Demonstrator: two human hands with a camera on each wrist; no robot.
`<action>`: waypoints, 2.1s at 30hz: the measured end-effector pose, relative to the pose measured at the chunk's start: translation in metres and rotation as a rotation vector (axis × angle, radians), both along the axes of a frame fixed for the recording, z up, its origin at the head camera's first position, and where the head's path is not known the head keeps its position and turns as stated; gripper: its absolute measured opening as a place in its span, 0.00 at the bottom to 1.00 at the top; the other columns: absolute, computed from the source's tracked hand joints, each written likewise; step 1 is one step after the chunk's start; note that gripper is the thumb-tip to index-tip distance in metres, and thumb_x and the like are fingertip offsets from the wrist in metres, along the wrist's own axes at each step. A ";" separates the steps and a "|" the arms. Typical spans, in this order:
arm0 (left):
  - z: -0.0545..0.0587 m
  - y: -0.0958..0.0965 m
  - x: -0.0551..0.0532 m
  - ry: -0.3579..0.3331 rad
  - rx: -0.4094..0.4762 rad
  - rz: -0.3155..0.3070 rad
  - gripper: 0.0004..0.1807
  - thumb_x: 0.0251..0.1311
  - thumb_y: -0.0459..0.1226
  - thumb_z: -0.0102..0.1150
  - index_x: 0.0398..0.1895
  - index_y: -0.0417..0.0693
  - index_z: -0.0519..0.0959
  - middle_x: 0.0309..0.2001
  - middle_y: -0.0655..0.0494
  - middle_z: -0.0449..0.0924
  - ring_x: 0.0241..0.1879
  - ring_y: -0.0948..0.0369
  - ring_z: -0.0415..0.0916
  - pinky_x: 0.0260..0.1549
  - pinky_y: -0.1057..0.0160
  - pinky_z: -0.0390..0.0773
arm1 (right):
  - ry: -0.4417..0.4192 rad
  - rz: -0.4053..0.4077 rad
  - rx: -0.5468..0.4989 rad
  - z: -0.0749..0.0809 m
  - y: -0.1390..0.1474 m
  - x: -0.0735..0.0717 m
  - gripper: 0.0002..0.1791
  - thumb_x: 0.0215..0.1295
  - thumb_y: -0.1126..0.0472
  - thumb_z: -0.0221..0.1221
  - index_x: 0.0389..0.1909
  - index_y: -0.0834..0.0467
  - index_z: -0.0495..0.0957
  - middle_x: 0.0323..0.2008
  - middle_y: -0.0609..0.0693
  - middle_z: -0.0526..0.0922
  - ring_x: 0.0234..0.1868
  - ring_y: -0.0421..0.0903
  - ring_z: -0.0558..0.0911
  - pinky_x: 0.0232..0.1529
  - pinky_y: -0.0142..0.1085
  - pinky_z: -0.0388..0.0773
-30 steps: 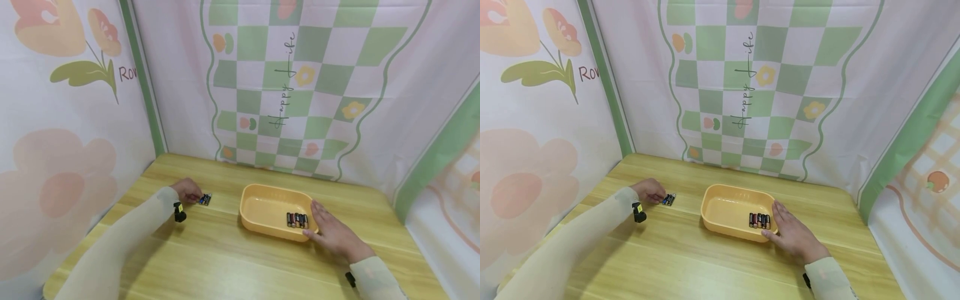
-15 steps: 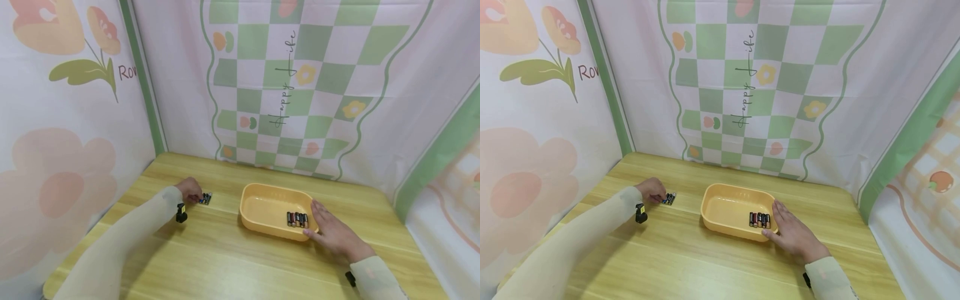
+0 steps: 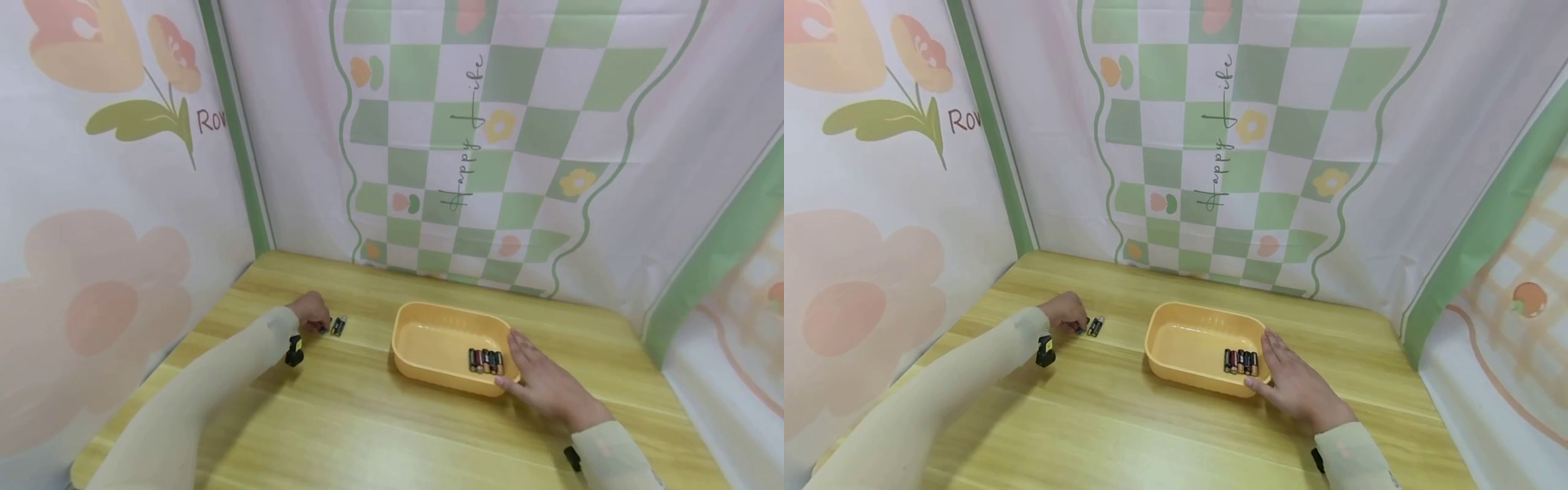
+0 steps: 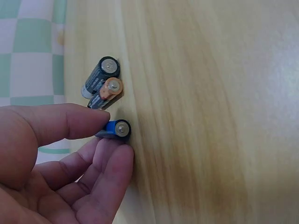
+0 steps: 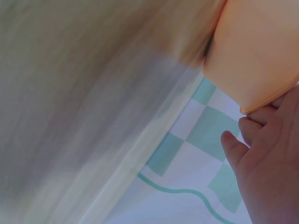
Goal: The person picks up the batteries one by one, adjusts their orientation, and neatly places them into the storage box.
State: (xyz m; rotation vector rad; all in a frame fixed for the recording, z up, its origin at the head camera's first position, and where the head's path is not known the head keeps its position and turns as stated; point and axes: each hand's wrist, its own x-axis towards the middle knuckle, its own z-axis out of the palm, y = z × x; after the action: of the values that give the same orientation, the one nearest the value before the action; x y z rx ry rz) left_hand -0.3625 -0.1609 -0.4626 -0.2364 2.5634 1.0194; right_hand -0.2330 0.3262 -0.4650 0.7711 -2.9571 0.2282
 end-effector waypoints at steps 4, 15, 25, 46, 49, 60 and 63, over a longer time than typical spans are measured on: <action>0.000 -0.001 0.000 0.016 -0.032 -0.019 0.05 0.46 0.23 0.66 0.21 0.37 0.79 0.21 0.50 0.76 0.18 0.61 0.72 0.19 0.68 0.81 | -0.015 -0.002 0.000 0.000 0.001 0.001 0.50 0.70 0.34 0.48 0.76 0.65 0.40 0.76 0.56 0.36 0.74 0.59 0.46 0.70 0.56 0.53; 0.001 -0.001 0.002 0.050 -0.093 -0.040 0.06 0.52 0.23 0.61 0.33 0.35 0.80 0.32 0.47 0.78 0.23 0.58 0.74 0.18 0.66 0.79 | -0.012 0.001 0.004 -0.001 0.001 0.001 0.51 0.70 0.34 0.47 0.76 0.65 0.40 0.76 0.56 0.36 0.74 0.60 0.46 0.70 0.57 0.54; 0.003 -0.018 0.001 0.055 0.099 -0.122 0.21 0.52 0.21 0.60 0.53 0.32 0.77 0.36 0.47 0.80 0.24 0.59 0.74 0.25 0.66 0.81 | -0.007 -0.002 -0.012 0.002 0.000 0.001 0.50 0.70 0.34 0.48 0.76 0.64 0.40 0.77 0.56 0.36 0.75 0.57 0.44 0.69 0.57 0.54; 0.028 -0.010 0.014 -0.035 0.575 -0.119 0.22 0.63 0.21 0.51 0.61 0.26 0.67 0.49 0.36 0.73 0.44 0.51 0.77 0.54 0.51 0.78 | -0.025 -0.008 -0.006 -0.002 0.001 0.000 0.50 0.70 0.34 0.48 0.76 0.64 0.39 0.77 0.56 0.36 0.74 0.60 0.46 0.70 0.56 0.53; 0.032 -0.005 0.014 -0.034 0.600 -0.145 0.22 0.63 0.22 0.52 0.61 0.26 0.66 0.50 0.36 0.72 0.47 0.48 0.76 0.55 0.51 0.77 | -0.020 -0.006 -0.008 -0.002 0.001 0.001 0.50 0.70 0.34 0.47 0.76 0.64 0.39 0.77 0.55 0.35 0.74 0.60 0.46 0.70 0.56 0.53; 0.045 0.009 0.013 -0.077 0.702 -0.165 0.24 0.65 0.24 0.53 0.64 0.27 0.64 0.48 0.38 0.73 0.42 0.53 0.77 0.57 0.48 0.75 | -0.014 -0.006 -0.011 -0.002 0.000 0.000 0.51 0.70 0.34 0.47 0.76 0.64 0.40 0.77 0.56 0.36 0.74 0.60 0.46 0.70 0.57 0.54; 0.049 0.015 0.014 -0.092 0.715 -0.186 0.25 0.65 0.24 0.53 0.65 0.27 0.63 0.45 0.41 0.75 0.42 0.52 0.77 0.57 0.47 0.74 | -0.022 -0.011 -0.006 -0.002 0.001 0.001 0.51 0.70 0.33 0.47 0.76 0.64 0.39 0.77 0.55 0.35 0.74 0.59 0.45 0.70 0.57 0.53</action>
State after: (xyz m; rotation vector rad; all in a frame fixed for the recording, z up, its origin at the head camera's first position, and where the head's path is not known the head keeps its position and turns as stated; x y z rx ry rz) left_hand -0.3487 -0.1459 -0.4141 0.1426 1.9355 1.7048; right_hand -0.2325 0.3272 -0.4672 0.7558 -2.9794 0.2458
